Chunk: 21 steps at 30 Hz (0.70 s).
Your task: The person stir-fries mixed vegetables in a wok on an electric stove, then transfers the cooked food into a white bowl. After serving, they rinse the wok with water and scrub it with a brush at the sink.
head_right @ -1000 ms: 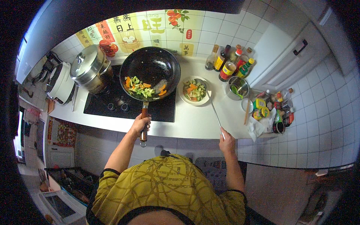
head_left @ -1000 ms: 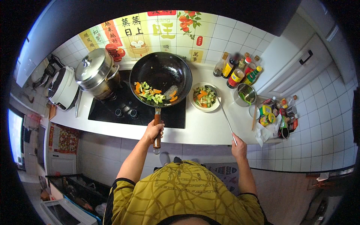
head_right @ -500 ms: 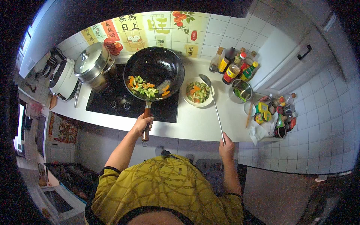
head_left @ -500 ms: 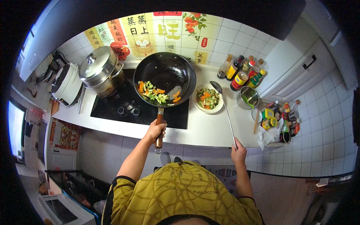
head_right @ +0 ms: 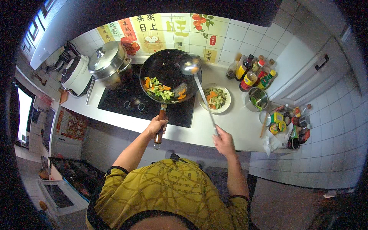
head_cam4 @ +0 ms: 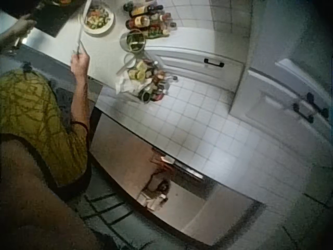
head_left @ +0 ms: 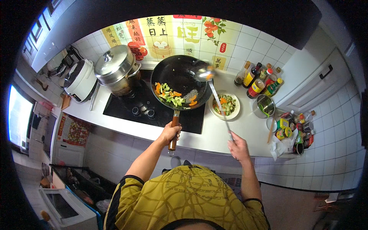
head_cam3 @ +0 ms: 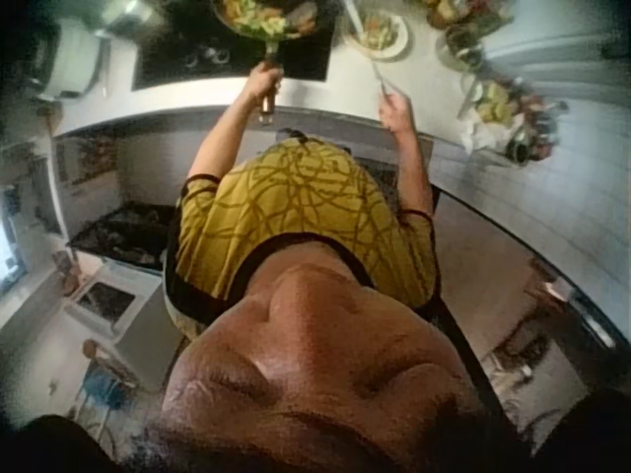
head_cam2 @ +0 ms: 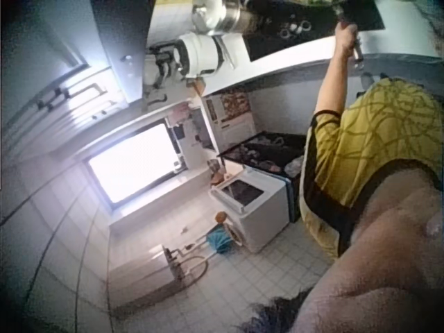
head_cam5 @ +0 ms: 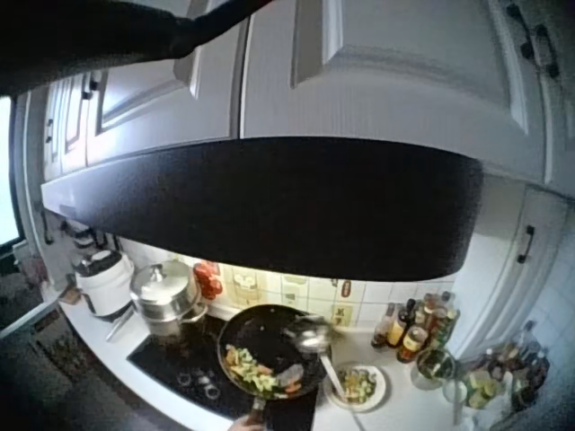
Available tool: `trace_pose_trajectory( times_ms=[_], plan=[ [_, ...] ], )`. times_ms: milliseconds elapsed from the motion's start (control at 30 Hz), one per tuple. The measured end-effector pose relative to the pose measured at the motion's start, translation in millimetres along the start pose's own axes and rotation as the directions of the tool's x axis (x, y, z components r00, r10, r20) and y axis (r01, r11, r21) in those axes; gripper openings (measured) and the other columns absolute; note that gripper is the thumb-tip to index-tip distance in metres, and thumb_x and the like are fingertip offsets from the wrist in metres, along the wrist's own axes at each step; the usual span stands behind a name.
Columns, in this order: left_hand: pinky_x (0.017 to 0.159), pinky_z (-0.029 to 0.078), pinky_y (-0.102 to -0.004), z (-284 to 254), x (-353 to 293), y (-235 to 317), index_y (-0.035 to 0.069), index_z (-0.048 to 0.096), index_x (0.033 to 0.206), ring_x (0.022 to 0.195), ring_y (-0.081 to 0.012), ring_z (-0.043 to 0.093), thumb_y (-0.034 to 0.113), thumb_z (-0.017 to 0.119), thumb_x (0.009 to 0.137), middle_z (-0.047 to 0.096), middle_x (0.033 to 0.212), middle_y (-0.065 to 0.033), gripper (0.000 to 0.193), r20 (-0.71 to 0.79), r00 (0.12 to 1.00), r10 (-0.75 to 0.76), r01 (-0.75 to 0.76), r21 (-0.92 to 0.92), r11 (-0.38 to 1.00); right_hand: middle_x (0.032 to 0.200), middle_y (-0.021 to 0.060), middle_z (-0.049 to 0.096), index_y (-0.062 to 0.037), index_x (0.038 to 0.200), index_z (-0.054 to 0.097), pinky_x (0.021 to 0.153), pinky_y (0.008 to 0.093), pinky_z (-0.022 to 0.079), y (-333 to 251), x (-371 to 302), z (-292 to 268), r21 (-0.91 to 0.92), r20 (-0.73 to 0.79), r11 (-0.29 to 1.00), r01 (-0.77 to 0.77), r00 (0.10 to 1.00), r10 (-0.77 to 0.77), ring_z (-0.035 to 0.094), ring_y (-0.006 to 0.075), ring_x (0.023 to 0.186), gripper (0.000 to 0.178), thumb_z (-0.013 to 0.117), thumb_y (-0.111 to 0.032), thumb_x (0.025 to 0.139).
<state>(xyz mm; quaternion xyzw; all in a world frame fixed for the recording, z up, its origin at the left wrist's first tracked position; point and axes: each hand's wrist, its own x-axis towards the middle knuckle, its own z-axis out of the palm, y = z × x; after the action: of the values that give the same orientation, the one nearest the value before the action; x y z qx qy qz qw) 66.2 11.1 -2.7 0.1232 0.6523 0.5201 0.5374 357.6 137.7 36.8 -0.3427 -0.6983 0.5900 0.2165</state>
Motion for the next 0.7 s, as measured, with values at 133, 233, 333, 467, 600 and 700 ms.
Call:
trace_pose_trajectory(
  times_ms=[133, 233, 333, 467, 600, 700],
  plan=[
    [0.042, 0.043, -0.0275, -2.3, 2.3, -1.0, 0.007, 0.044, 0.094, 0.049, -0.0097, 0.046, 0.009, 0.056, 0.078, 0.046, 0.063, -0.0002, 0.020, 0.005, 1.000, 0.000, 0.000, -0.021, 1.000, 0.086, 0.0188, 0.063, -0.0044, 0.119, 0.050, 0.063, 0.0318, 0.048, -22.2, 30.8, 38.9, -0.438, 0.037, 0.884, 0.166, 0.985, -0.166, 0.063, 0.0281, 0.071, 0.040, 0.056, -0.011, 0.080],
    [0.042, 0.044, -0.0277, -1.5, -0.1, 0.0, 0.007, 0.045, 0.096, 0.048, -0.0101, 0.046, 0.009, 0.056, 0.078, 0.046, 0.063, -0.0005, 0.021, 0.002, 1.000, -0.002, 0.002, -0.034, 0.999, 0.087, 0.0200, 0.061, -0.0109, 0.118, 0.053, 0.069, 0.0385, 0.047, -19.9, 42.8, 51.3, -0.510, 0.098, 0.825, 0.245, 0.969, -0.227, 0.060, 0.0343, 0.079, 0.040, 0.058, -0.014, 0.078],
    [0.041, 0.043, -0.0273, -2.9, 1.1, -1.6, 0.007, 0.044, 0.097, 0.048, -0.0104, 0.046, 0.008, 0.056, 0.078, 0.046, 0.063, -0.0007, 0.022, 0.008, 1.000, 0.001, -0.001, -0.029, 1.000, 0.086, 0.0170, 0.061, -0.0144, 0.118, 0.053, 0.070, 0.0404, 0.047, -20.0, 45.8, 52.8, -0.578, 0.142, 0.766, 0.282, 0.959, -0.247, 0.059, 0.0337, 0.078, 0.040, 0.058, -0.014, 0.078],
    [0.042, 0.043, -0.0267, -1.6, 1.5, -3.4, 0.008, 0.045, 0.096, 0.048, -0.0105, 0.046, 0.008, 0.056, 0.078, 0.047, 0.064, -0.0006, 0.021, 0.001, 1.000, -0.001, 0.001, -0.021, 1.000, 0.082, 0.0131, 0.060, -0.0209, 0.118, 0.053, 0.067, 0.0401, 0.047, -12.0, 43.9, 33.1, -0.675, 0.178, 0.669, 0.312, 0.948, -0.262, 0.058, 0.0320, 0.075, 0.042, 0.059, -0.013, 0.077],
    [0.042, 0.043, -0.0269, -2.2, -0.7, -1.6, 0.008, 0.045, 0.095, 0.048, -0.0107, 0.046, 0.008, 0.056, 0.078, 0.047, 0.064, -0.0006, 0.020, 0.010, 1.000, -0.006, 0.006, -0.024, 1.000, 0.078, 0.0119, 0.059, -0.0229, 0.117, 0.054, 0.067, 0.0394, 0.047, -9.0, 37.8, -3.3, -0.787, 0.128, 0.580, 0.211, 0.975, -0.181, 0.058, 0.0305, 0.073, 0.043, 0.059, -0.011, 0.076],
    [0.042, 0.043, -0.0270, -3.9, 3.4, -5.1, 0.008, 0.045, 0.093, 0.049, -0.0109, 0.047, 0.008, 0.056, 0.078, 0.047, 0.064, -0.0008, 0.019, 0.011, 1.000, 0.001, -0.001, -0.020, 1.000, 0.085, 0.0137, 0.061, -0.0200, 0.116, 0.055, 0.069, 0.0388, 0.047, 0.1, 44.4, -2.8, -0.718, 0.079, 0.652, 0.246, 0.958, -0.274, 0.059, 0.0308, 0.077, 0.042, 0.059, -0.010, 0.076]
  ],
)
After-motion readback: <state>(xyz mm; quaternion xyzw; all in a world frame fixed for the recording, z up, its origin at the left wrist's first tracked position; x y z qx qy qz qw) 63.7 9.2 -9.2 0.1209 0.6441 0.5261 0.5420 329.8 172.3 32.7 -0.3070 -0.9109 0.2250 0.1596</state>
